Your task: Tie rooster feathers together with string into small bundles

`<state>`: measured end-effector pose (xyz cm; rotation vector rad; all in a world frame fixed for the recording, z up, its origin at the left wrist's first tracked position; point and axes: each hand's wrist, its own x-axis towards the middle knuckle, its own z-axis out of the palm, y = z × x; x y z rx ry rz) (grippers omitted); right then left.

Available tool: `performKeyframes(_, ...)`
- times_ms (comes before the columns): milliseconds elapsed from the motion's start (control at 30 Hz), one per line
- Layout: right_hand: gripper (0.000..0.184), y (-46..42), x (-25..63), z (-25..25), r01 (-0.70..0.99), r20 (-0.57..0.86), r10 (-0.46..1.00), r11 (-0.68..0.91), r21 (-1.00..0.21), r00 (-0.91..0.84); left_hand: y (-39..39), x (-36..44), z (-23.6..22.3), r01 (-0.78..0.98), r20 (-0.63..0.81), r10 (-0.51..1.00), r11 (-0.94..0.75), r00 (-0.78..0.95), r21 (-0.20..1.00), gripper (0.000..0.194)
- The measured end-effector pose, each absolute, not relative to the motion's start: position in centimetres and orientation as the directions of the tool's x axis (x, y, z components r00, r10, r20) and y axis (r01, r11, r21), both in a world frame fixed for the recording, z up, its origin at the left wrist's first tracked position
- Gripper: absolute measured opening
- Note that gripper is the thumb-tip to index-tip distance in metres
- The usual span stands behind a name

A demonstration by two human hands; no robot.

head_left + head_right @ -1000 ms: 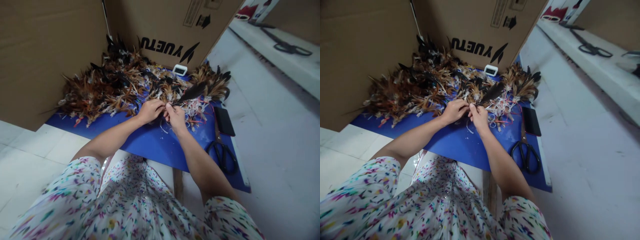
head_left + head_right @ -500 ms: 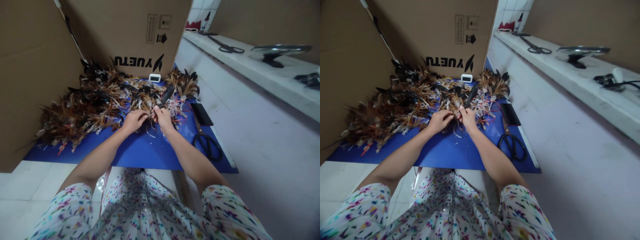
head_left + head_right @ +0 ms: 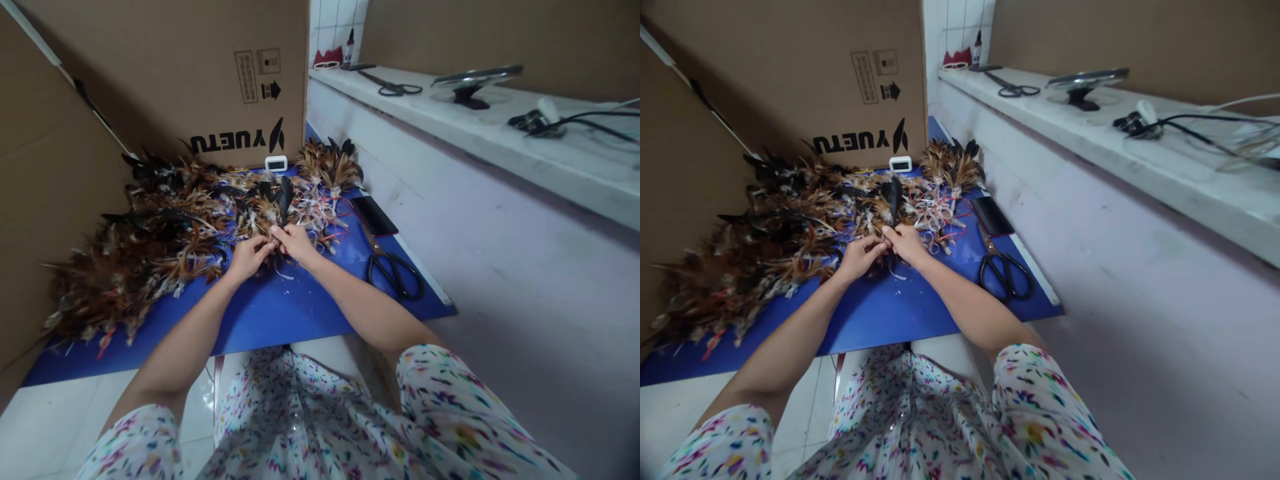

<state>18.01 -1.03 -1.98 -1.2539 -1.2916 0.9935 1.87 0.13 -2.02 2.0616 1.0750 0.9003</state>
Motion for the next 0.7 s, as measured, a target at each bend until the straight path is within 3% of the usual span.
performKeyframes(300, 0.047, -1.1, 18.5, -2.0, 0.24, 0.185, 0.983, 0.178, -0.954, 0.005, -0.2, 2.3, -1.6, 0.225, 0.161, 0.877, -0.287, 0.453, 0.931, 0.033)
performKeyframes(433, 0.049, -1.2, 19.0, -1.3, 0.128, 0.193, 0.98, 0.197, -0.972, -0.037, -0.1, 2.3, -1.4, 0.156, 0.148, 0.907, -0.225, 0.395, 0.962, 0.04)
performKeyframes(533, 0.04, -0.7, 20.0, -0.9, 0.074, 0.22, 0.975, 0.217, -0.973, 0.041, 0.2, 2.2, -1.3, 0.078, 0.182, 0.952, -0.207, 0.247, 0.975, 0.04)
performKeyframes(633, 0.027, -0.4, 20.8, -0.9, 0.279, 0.267, 0.953, 0.219, -0.935, 0.146, 0.7, 2.0, -1.2, -0.017, 0.198, 0.974, -0.198, 0.111, 0.98, 0.037)
performKeyframes(700, 0.021, -0.7, 20.9, -0.9, 0.497, 0.331, 0.936, 0.232, -0.836, 0.121, 1.0, 1.9, -1.2, -0.07, 0.206, 0.978, -0.203, 0.04, 0.977, 0.035)
